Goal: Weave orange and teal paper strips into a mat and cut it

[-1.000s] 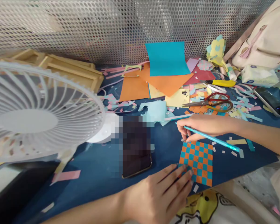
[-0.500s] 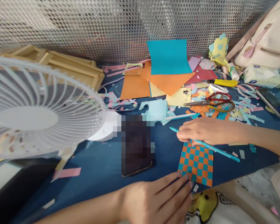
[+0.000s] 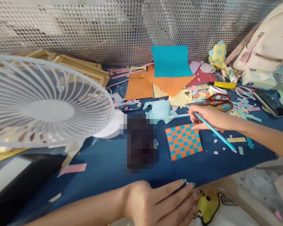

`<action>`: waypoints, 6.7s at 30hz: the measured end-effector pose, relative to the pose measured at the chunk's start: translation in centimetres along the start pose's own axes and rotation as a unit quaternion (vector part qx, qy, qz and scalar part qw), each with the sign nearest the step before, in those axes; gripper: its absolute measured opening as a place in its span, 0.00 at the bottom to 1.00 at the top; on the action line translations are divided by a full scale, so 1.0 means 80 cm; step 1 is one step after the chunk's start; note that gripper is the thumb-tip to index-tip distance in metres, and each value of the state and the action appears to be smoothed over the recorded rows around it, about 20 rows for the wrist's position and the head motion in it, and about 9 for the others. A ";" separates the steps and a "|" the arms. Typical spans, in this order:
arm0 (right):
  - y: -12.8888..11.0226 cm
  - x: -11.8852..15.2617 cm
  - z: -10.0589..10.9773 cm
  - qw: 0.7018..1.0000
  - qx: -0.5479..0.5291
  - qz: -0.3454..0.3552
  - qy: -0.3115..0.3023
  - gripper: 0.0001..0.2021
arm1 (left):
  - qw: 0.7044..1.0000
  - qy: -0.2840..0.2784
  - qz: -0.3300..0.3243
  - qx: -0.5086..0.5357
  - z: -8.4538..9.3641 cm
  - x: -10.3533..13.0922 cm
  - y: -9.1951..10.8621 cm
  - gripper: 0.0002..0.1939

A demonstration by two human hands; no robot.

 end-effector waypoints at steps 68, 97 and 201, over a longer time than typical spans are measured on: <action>0.036 -0.020 -0.014 0.960 -0.204 0.019 0.193 0.22 | 0.978 -0.137 0.140 -0.074 -0.023 -0.031 -0.142 0.36; 0.033 -0.017 -0.016 0.960 -0.221 0.006 0.170 0.24 | 0.978 -0.132 0.144 -0.072 -0.024 -0.032 -0.143 0.35; 0.002 -0.007 -0.015 0.944 -0.294 0.140 0.057 0.18 | 0.977 -0.136 0.140 -0.090 -0.026 -0.032 -0.139 0.35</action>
Point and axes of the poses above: each hand's wrist, its own x-axis away from the middle knuckle, its own z-axis out of the back of the hand, y = z × x, the point moved 8 cm from there along -x, towards the middle knuckle, and after that the axes turned 4 degrees about y, right-handed, at the moved point
